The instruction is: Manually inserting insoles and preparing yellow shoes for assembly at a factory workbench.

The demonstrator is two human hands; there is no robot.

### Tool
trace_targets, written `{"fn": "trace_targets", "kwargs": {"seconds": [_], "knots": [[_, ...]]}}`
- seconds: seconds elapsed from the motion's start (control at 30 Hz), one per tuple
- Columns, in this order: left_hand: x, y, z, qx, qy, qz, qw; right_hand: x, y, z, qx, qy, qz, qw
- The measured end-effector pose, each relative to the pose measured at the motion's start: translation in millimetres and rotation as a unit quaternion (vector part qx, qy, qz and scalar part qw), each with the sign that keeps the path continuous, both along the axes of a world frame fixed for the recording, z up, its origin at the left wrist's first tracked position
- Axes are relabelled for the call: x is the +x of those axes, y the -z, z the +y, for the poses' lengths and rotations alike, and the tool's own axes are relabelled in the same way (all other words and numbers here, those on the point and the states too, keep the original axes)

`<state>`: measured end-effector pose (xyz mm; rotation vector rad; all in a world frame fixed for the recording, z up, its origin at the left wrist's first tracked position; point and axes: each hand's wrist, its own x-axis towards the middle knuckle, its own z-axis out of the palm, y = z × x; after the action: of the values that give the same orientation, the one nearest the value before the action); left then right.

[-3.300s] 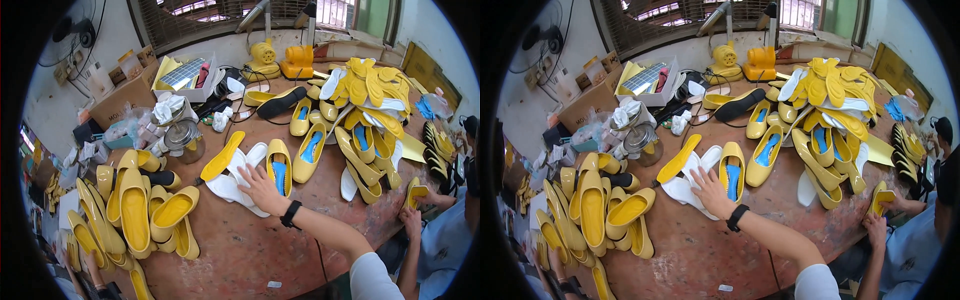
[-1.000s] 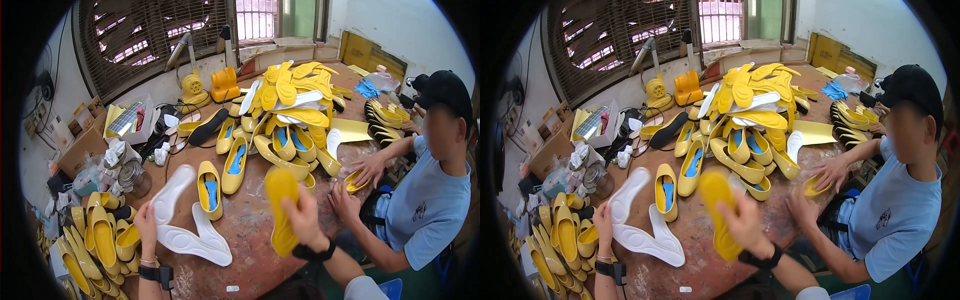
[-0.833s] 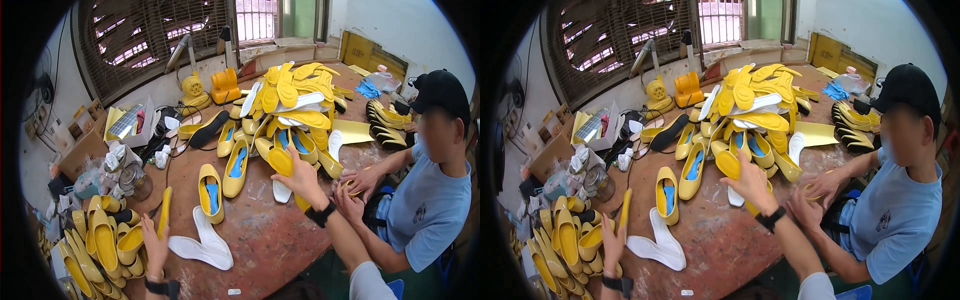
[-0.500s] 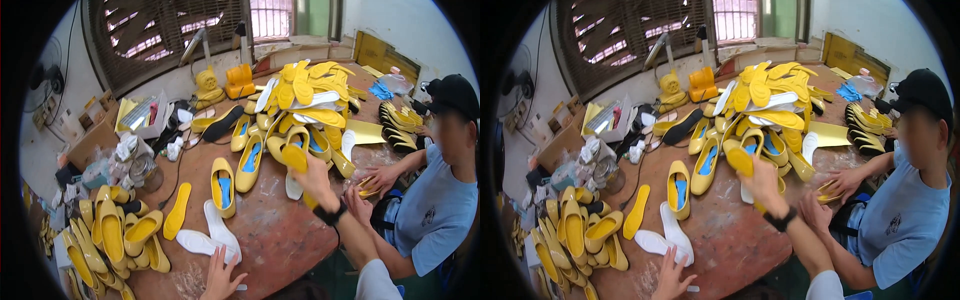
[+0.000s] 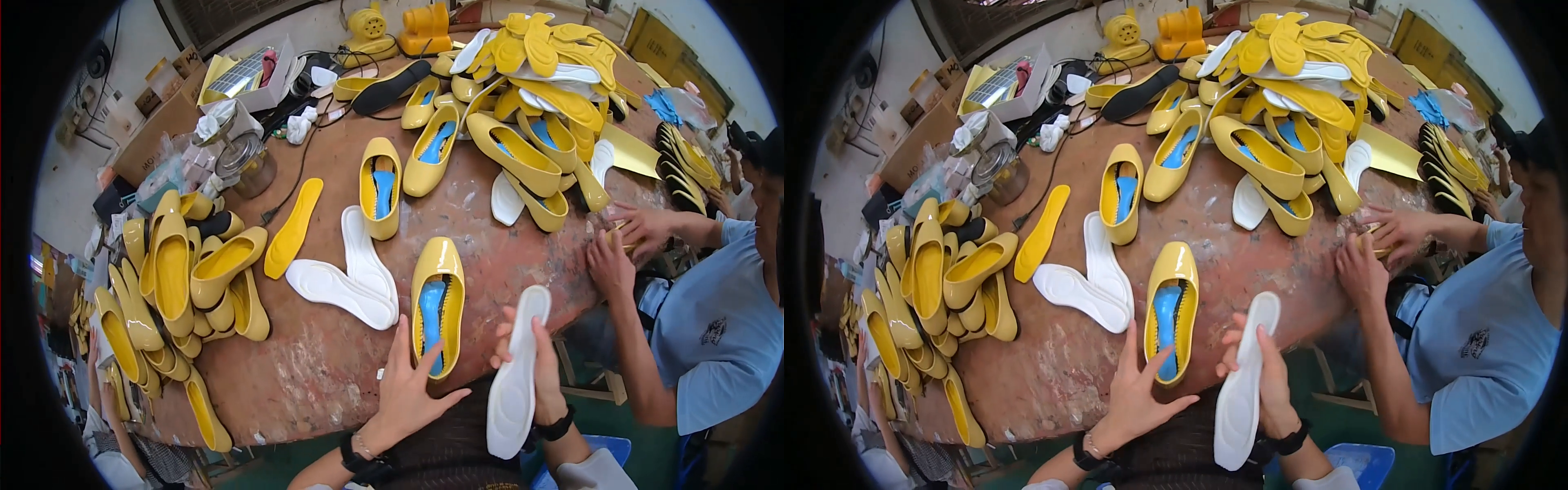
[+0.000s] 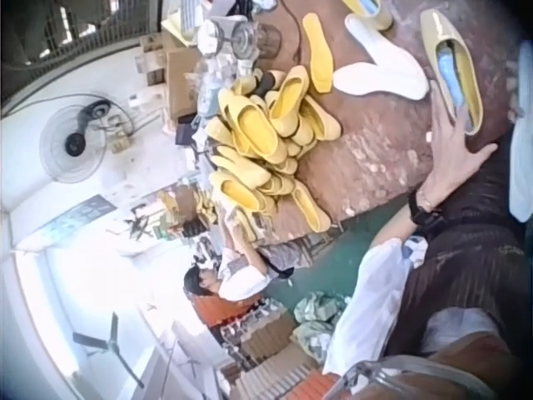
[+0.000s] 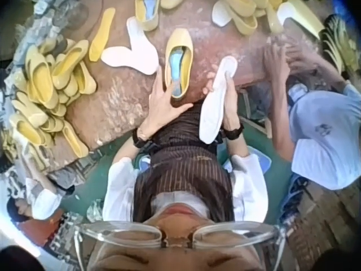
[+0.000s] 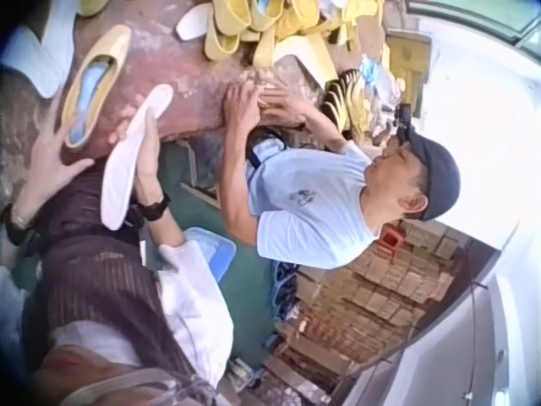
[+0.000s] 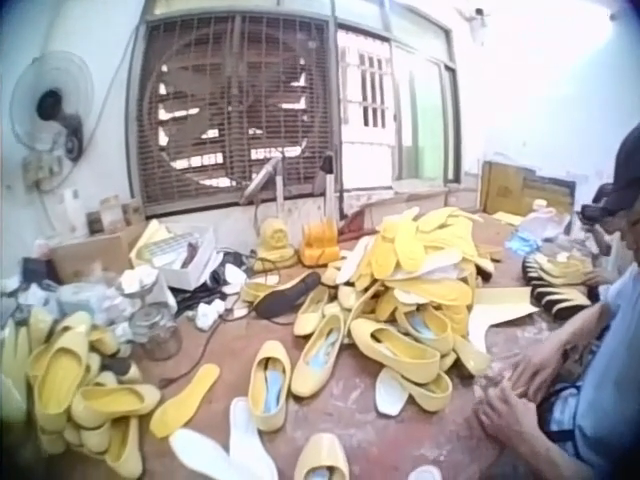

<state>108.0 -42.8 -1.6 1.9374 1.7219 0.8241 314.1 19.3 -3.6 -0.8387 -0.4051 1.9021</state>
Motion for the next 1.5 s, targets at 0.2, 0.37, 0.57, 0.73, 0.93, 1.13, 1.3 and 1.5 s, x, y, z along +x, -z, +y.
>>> {"fn": "trace_targets", "kwargs": {"seconds": [0.2, 0.37, 0.57, 0.73, 0.93, 1.13, 1.3, 1.5], "knots": [[0.3, 34.4, 6.3, 0.013, -0.062, -0.023, 0.998, -12.4, 12.2, -62.6, -0.126, -0.08, 0.025, 0.988], [-66.2, 5.5, -18.8, 0.009, -0.034, -0.105, 0.994, -5.0, -0.9, -65.4, -0.004, -0.129, -0.093, 0.987], [-136.6, 7.8, -99.4, -0.056, -0.045, -0.017, 0.997, -7.7, -13.8, -9.7, 0.249, -0.093, -0.347, 0.899], [-125.4, 40.9, -101.8, -0.008, -0.118, 0.037, 0.992, -57.3, -24.0, 10.3, 0.598, -0.146, -0.526, 0.587], [-162.1, 38.4, -104.9, -0.236, -0.23, -0.497, 0.803, -56.4, -7.4, 11.7, 0.303, -0.057, -0.302, 0.902], [-158.1, 38.0, -109.0, -0.279, -0.201, -0.778, 0.526, -18.7, 10.7, 15.6, 0.027, -0.015, -0.035, 0.999], [-140.7, 22.5, -102.7, -0.265, -0.276, -0.65, 0.656, 7.2, 12.6, 20.5, 0.096, 0.029, -0.183, 0.978], [-133.0, 28.9, -91.5, -0.056, -0.061, 0.13, 0.988, -47.5, -11.4, 28.6, 0.619, -0.177, -0.508, 0.572]]}}
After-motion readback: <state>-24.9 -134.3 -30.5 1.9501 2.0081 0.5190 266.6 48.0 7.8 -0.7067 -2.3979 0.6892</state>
